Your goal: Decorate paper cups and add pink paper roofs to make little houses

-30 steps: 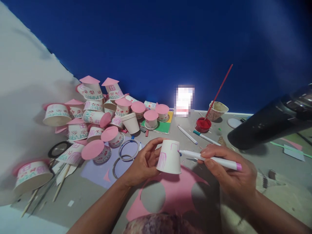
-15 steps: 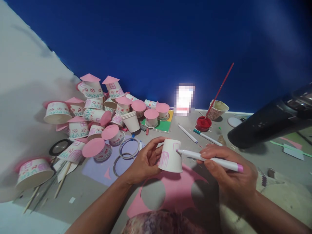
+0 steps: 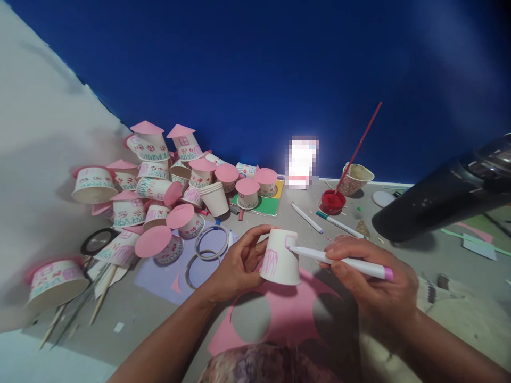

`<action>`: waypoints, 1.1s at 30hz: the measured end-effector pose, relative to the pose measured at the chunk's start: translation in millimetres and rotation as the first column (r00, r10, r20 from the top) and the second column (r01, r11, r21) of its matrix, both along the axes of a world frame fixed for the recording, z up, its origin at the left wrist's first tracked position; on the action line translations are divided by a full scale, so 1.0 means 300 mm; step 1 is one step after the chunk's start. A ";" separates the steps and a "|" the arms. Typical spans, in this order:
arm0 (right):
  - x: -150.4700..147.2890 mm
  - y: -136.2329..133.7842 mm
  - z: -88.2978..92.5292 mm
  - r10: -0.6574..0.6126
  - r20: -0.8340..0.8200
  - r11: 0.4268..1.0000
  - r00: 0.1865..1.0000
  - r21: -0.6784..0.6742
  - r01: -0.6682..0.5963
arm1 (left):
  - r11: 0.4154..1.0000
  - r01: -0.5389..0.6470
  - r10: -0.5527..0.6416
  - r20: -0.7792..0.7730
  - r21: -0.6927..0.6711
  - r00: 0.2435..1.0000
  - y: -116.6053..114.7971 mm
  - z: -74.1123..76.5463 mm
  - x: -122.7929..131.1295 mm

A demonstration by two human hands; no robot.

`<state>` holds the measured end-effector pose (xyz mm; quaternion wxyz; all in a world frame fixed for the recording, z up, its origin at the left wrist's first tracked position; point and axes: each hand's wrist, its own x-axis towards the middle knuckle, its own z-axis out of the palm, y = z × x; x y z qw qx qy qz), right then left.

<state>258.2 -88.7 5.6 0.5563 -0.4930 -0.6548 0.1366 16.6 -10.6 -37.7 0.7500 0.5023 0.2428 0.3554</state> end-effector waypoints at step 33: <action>0.015 -0.001 -0.013 -0.023 0.031 1.000 0.999 0.018 0.022 | 0.999 0.043 -0.043 0.010 -0.013 0.999 -0.005 0.005 0.001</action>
